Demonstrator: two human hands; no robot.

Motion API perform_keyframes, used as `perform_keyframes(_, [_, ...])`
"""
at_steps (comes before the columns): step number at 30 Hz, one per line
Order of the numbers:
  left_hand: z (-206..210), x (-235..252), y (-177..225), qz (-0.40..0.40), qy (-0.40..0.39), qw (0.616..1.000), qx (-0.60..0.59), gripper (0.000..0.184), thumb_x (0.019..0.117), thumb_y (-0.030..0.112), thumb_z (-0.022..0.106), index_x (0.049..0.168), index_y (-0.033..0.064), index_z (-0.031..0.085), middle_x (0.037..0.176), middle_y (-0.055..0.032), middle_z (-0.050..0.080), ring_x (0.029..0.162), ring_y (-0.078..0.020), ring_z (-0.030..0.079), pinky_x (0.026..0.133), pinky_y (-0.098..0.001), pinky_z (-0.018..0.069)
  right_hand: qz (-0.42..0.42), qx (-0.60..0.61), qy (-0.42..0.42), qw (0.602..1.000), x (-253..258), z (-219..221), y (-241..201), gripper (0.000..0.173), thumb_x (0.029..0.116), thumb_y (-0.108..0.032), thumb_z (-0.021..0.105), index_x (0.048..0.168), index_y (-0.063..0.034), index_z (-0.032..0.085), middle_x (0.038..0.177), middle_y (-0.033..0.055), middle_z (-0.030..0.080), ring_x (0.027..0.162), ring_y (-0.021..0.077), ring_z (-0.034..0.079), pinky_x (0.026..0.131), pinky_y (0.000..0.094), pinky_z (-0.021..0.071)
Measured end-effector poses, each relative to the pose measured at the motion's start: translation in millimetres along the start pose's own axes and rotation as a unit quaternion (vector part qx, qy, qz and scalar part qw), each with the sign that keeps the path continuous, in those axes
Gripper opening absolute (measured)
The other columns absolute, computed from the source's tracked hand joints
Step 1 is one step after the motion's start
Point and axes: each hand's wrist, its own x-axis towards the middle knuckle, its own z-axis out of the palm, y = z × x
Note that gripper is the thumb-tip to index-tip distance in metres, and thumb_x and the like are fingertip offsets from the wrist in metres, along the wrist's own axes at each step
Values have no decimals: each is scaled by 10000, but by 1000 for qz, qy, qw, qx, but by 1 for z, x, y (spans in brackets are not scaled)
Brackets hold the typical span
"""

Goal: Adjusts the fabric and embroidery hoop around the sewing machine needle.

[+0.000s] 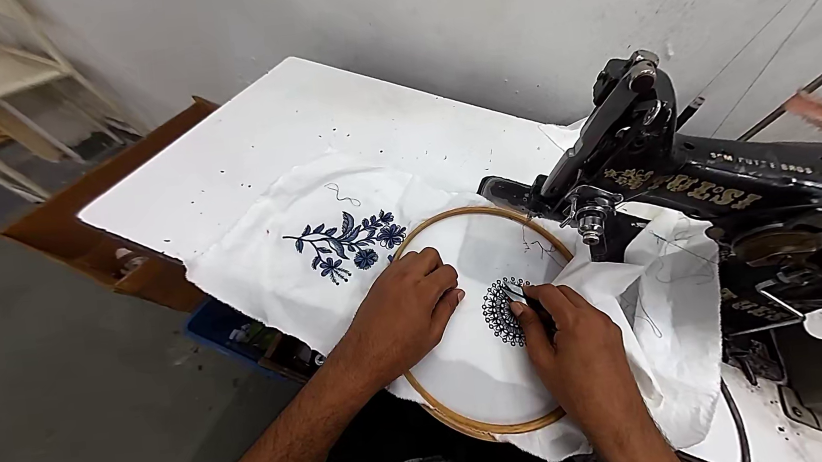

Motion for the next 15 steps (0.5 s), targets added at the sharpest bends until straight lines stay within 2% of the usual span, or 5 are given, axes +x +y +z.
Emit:
perform_keyframes(9, [-1, 1, 1, 7, -12, 1000, 5, 273, 1031, 310, 551, 974, 119, 739, 919, -9, 602, 877, -170, 596, 770, -327, 516, -2, 5, -1, 1000, 4, 4, -1, 219, 986, -257, 601, 1009, -92, 744, 816, 43, 643, 674, 192, 638, 562, 378, 532])
perform_keyframes(15, [-2, 2, 2, 9, -20, 1000, 4, 265, 1031, 304, 558, 981, 117, 738, 925, -15, 604, 877, -179, 599, 773, -340, 516, -6, 15, -2, 1000, 5, 4, -2, 197, 994, -234, 593, 955, -106, 738, 793, 28, 636, 674, 182, 643, 559, 373, 530])
